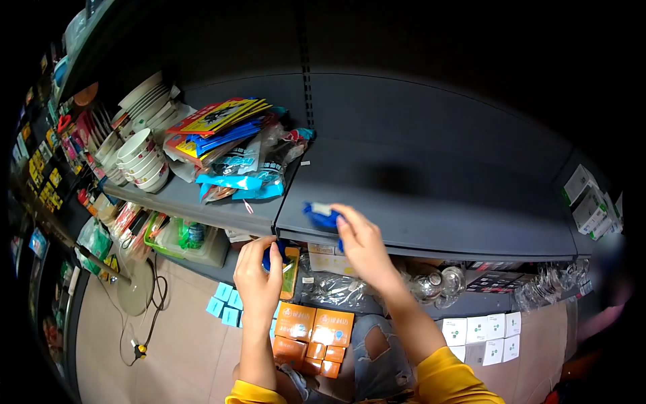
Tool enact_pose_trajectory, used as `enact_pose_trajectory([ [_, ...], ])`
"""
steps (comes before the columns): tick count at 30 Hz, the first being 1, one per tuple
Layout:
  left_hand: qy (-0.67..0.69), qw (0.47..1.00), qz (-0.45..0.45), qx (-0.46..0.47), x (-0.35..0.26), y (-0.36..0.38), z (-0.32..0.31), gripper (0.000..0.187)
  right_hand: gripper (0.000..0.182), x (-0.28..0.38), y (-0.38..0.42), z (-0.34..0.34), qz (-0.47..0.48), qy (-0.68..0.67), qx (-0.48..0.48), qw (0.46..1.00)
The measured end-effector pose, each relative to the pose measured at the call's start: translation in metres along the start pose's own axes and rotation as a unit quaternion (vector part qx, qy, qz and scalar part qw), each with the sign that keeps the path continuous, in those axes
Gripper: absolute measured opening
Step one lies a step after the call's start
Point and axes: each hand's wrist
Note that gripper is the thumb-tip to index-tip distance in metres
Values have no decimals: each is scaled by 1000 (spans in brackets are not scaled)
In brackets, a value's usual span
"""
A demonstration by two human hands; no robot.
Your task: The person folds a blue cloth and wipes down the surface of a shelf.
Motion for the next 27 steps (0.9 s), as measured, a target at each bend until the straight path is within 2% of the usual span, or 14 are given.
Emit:
enact_pose_trajectory([
  [2, -6, 1000, 8, 20, 1, 1, 0, 10, 23, -10, -3, 5, 44, 89, -64, 993],
  [6, -10, 999, 14, 38, -1, 2, -3, 12, 24, -22, 5, -8, 54, 200, -31, 978],
  [8, -12, 999, 8, 47, 0, 2, -6, 13, 24, -19, 8, -17, 57, 194, -34, 979],
  [10, -15, 998, -1, 59, -1, 1, -9, 14, 25, -9, 11, -20, 48, 79, 49, 995],
  [11, -9, 998, -21, 62, -2, 1, -11, 16, 24, -6, 12, -20, 44, 20, 61, 997],
  [12, -2, 997, -41, 64, -3, 0, -12, 17, 24, 1, 13, -16, 44, 21, 59, 997],
  [14, -3, 996, -34, 81, -6, 1, -14, 22, 24, 15, 14, -5, -61, -58, 122, 989],
  [15, -7, 995, -47, 85, -6, 1, -17, 23, 24, 15, 14, -1, -61, -58, 121, 989],
  [18, -19, 989, -90, 113, -8, 2, -26, 27, 23, 10, 17, 17, 17, 81, -34, 996],
  [20, -17, 982, -120, 146, -14, 5, -33, 28, 27, 2, 12, 33, 59, 238, -79, 966],
  [22, -15, 974, -140, 177, -20, 6, -40, 33, 28, -14, 12, 39, 64, 286, -76, 953],
  [25, -17, 968, -155, 198, -25, 10, -49, 34, 31, -36, 20, 42, 42, 396, 34, 917],
  [27, -22, 966, -156, 205, -26, 11, -53, 36, 33, -38, 24, 51, 42, 368, 63, 927],
])
Point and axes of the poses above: each hand's wrist, its own y-axis away from the middle knuckle, its own z-axis out of the back of the hand, x = y × z, and after that the axes turned 11 degrees about x, right-handed
